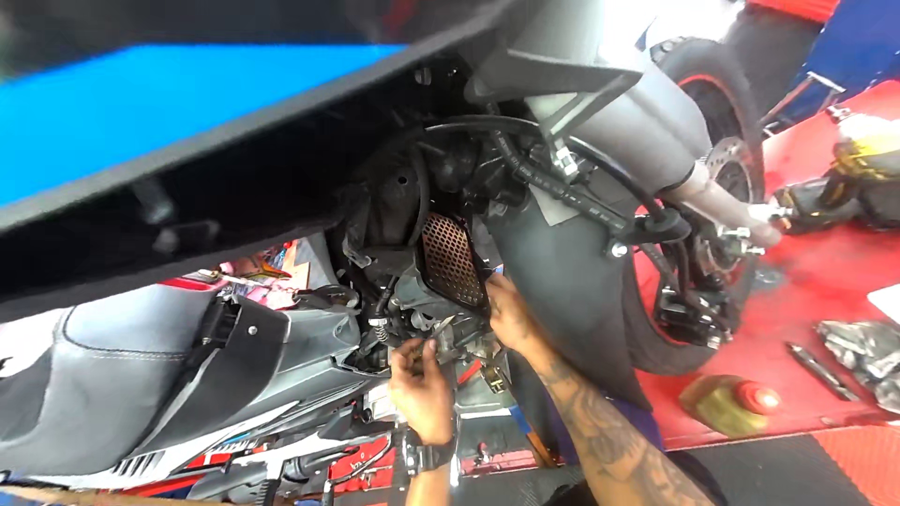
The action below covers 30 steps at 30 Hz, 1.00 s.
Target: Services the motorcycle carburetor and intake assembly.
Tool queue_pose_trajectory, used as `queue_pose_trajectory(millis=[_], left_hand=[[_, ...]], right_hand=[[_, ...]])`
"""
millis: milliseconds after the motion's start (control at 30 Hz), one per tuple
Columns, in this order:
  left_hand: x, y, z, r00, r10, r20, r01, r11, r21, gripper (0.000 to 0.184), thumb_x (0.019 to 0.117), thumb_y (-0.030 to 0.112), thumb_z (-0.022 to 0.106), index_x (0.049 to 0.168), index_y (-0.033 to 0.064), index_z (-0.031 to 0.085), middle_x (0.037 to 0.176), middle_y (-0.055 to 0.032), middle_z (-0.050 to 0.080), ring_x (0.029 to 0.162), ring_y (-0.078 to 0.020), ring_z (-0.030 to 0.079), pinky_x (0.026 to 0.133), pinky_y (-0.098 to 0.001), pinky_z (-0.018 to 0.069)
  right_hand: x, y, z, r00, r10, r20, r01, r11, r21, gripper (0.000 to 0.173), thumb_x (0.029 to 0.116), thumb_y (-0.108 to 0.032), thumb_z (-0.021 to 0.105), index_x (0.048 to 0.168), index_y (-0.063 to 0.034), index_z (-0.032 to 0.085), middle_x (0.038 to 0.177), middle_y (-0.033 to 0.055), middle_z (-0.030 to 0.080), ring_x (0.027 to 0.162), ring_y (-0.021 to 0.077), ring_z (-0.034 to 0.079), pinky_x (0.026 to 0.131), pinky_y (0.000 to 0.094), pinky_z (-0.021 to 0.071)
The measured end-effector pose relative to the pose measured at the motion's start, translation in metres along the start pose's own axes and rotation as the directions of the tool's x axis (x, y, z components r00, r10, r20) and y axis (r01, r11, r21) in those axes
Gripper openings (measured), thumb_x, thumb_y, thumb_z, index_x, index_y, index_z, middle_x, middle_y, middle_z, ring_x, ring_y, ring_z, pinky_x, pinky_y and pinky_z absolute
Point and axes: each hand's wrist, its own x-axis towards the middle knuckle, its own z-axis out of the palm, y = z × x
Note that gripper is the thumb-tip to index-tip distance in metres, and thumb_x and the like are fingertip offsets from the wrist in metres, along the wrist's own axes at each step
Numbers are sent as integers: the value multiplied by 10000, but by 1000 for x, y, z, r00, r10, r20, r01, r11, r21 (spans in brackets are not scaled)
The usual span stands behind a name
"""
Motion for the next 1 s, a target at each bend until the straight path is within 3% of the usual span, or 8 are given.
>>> queue_pose_trajectory(millis=[167, 333, 500, 633, 700, 833, 933, 1000], left_hand=[[-8, 18, 6, 983, -181, 40, 185, 943, -276, 130, 1001, 58, 622, 1100, -16, 665, 864, -80, 772, 680, -180, 750, 611, -327, 649], [-20, 16, 3, 983, -180, 23, 179, 938, -298, 148, 987, 56, 631, 1110, -6, 685, 856, -68, 774, 676, -159, 746, 634, -326, 652], [-35, 9, -4, 989, -145, 8, 140, 940, -310, 169, 998, 98, 623, 1132, 34, 703, 896, -36, 780, 735, -128, 750, 664, -311, 648], [-51, 10, -11, 999, -44, -25, 36, 966, -254, 186, 1003, 142, 614, 1123, 60, 730, 881, 10, 772, 751, -78, 736, 695, -293, 642], [-57, 12, -17, 997, 28, -69, -44, 970, -238, 189, 1009, 148, 608, 1113, 63, 742, 917, 7, 776, 787, -69, 740, 724, -290, 644], [-67, 10, -36, 977, 120, -177, -168, 942, -290, 201, 1025, 116, 581, 1127, 39, 736, 1071, -42, 776, 943, -114, 754, 846, -310, 650], [-72, 4, -53, 969, 30, -244, -119, 925, -362, 210, 1033, 112, 564, 1131, 19, 725, 1095, -61, 771, 982, -136, 751, 871, -313, 646], [-72, -2, -67, 958, -122, -261, -6, 898, -440, 215, 1034, 107, 545, 1136, 1, 702, 1067, -64, 771, 910, -147, 753, 792, -315, 651]], right_hand=[[-9, -25, -2, 996, -17, -91, 8, 995, -102, 385, 861, 131, 633, 1209, -14, 709, 1263, 177, 664, 1131, 288, 665, 996, 463, 549], [-12, -37, 2, 987, -21, -161, -13, 978, -209, 365, 818, 88, 689, 1173, 2, 703, 1219, 202, 669, 1087, 327, 674, 933, 530, 566], [-15, -26, 9, 976, 47, -210, -87, 979, -182, 281, 940, -57, 648, 1217, -14, 668, 1183, 206, 665, 1072, 344, 665, 914, 585, 552], [-23, -30, 9, 981, -31, -189, -26, 957, -289, 327, 981, -116, 591, 1291, -15, 616, 1147, 184, 681, 1038, 310, 678, 917, 566, 552], [-33, -31, 7, 978, -148, -146, 79, 913, -400, 307, 994, -162, 567, 1249, -13, 650, 1120, 174, 693, 1008, 295, 690, 911, 542, 564], [-63, -27, 3, 923, -383, -46, 317, 820, -476, 263, 1020, -186, 508, 1115, -27, 695, 1030, 102, 702, 894, 183, 702, 801, 389, 614], [-89, -20, 4, 851, -525, -4, 471, 768, -435, 273, 1037, -174, 468, 1098, -26, 689, 1071, 99, 702, 951, 149, 695, 817, 321, 607], [-104, -17, 7, 850, -526, -15, 486, 796, -361, 279, 1066, -184, 438, 1127, -27, 659, 1140, 94, 699, 1000, 121, 696, 851, 291, 613]])
